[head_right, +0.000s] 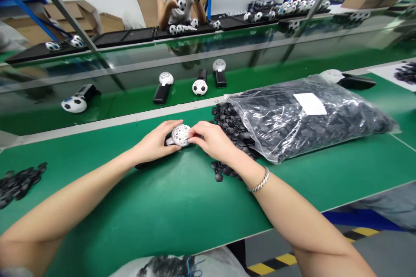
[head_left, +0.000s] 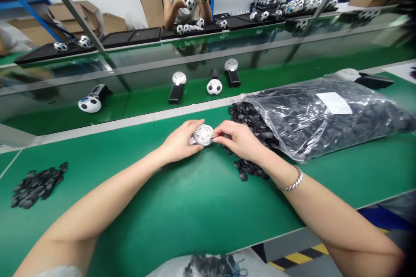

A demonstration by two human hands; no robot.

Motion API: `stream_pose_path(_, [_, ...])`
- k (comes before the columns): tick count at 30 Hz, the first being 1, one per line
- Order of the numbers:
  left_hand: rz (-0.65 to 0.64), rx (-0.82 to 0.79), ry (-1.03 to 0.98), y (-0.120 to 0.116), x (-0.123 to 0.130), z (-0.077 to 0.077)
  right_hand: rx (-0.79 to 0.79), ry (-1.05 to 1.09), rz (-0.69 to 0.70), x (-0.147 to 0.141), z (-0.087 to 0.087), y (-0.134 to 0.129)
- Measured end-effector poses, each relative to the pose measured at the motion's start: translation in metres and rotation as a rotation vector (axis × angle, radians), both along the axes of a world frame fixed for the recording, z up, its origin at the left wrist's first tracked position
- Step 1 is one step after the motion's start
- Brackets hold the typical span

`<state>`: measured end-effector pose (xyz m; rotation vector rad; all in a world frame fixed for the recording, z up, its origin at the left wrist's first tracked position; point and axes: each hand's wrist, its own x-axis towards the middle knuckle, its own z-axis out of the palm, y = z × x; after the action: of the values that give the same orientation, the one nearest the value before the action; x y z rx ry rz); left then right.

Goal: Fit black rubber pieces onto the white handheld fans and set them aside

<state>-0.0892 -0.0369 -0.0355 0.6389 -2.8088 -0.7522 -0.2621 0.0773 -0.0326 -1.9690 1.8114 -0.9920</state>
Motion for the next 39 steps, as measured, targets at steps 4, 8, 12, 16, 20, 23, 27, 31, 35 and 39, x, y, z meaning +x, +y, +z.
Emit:
stream_pose_path(4, [0.025,0.053,-0.007,-0.004,-0.007,-0.006,0.005,0.094,0.059,0.006,-0.012,-0.003])
stream_pose_path(8, [0.074,0.050,0.010,-0.002,-0.004,-0.006,-0.052,0.069,0.020,0.010,-0.018,-0.006])
stream_pose_path(12, [0.074,0.049,0.014,0.000,-0.005,-0.005,-0.076,0.020,-0.001,0.013,-0.018,-0.006])
stream_pose_path(16, [0.061,0.005,-0.001,0.000,-0.004,-0.006,-0.075,-0.041,-0.001,0.012,-0.021,-0.006])
stream_pose_path(20, [0.021,-0.018,-0.026,-0.001,-0.001,-0.006,-0.076,-0.080,-0.043,0.011,-0.025,-0.006])
stream_pose_path(23, [0.007,-0.010,-0.025,-0.002,-0.001,-0.006,-0.046,-0.086,-0.065,0.014,-0.026,-0.005])
stream_pose_path(27, [0.043,-0.025,0.014,-0.002,-0.005,-0.007,-0.008,-0.130,-0.121,0.018,-0.026,-0.009])
stream_pose_path(31, [0.054,-0.040,0.006,-0.001,-0.004,-0.005,0.044,-0.228,-0.125,0.001,-0.024,-0.015])
stream_pose_path(35, [0.020,-0.079,-0.066,-0.003,0.006,-0.001,0.082,-0.026,-0.215,-0.023,-0.022,-0.018])
stream_pose_path(39, [-0.024,-0.168,-0.094,-0.008,0.011,0.003,0.216,0.260,-0.202,-0.024,-0.021,-0.017])
